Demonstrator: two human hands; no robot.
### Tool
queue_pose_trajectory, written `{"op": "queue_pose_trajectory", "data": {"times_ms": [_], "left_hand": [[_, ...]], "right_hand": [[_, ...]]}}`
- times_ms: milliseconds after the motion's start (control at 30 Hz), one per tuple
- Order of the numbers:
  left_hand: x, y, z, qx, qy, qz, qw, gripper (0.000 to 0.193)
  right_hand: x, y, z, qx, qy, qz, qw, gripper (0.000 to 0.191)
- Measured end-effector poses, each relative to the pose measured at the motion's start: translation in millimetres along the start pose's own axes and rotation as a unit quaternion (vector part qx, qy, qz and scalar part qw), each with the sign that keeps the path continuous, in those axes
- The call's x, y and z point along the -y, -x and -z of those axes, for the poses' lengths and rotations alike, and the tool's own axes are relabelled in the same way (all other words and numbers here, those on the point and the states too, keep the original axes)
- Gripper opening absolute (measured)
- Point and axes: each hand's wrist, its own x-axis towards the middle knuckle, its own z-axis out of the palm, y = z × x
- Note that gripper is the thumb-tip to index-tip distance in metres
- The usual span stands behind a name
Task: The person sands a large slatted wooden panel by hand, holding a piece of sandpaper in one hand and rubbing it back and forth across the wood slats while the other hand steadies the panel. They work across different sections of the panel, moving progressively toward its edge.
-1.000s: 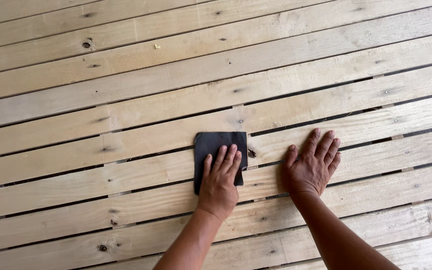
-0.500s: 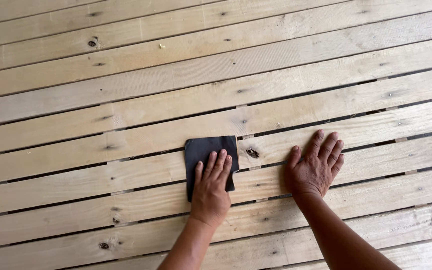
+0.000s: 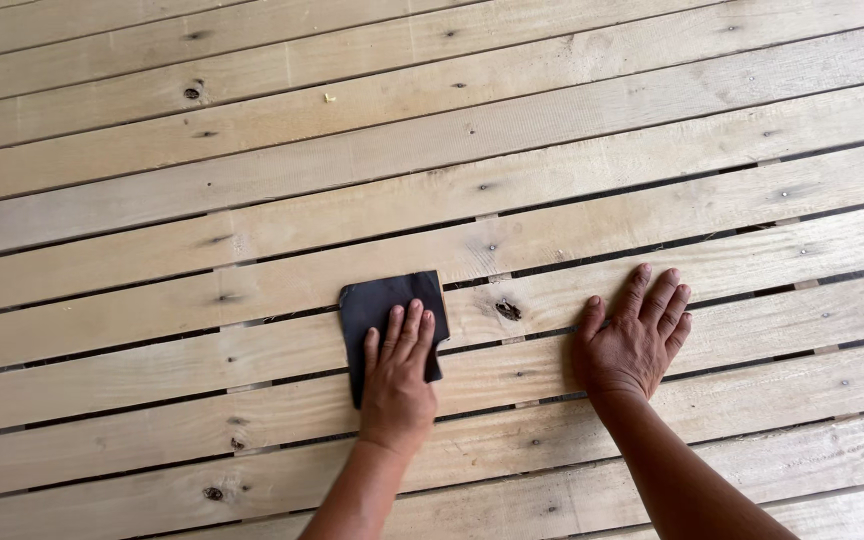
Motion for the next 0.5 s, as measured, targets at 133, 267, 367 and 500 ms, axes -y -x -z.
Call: {"op": "queue_pose_trajectory", "data": {"times_ms": [133,267,367,500], "left_hand": [[27.6,-29.1,-9.1,0.006,-0.005,0.011,1.000,0.079],[44.2,-98.6,-9.0,-0.049,-0.003,0.037,0.998,0.072],[37.7,-84.8,0.1,-0.052,-0.014,0.052,0.997,0.073],[29.7,-11.8,9.3,-0.004,-0.031,0.034,0.999,0.080]], "right_hand": [[-1.5,0.7,-0.5,0.000,0.000,0.003,1.000,0.081],[-2.0,-0.1,0.7,-0.002,-0.003,0.001,1.000,0.081],[-0.1,0.2,0.8,0.002,-0.007,0.000,1.000,0.081],[-0.4,-1.4,1.6,0.002,-0.006,-0.001,1.000,0.081]]}}
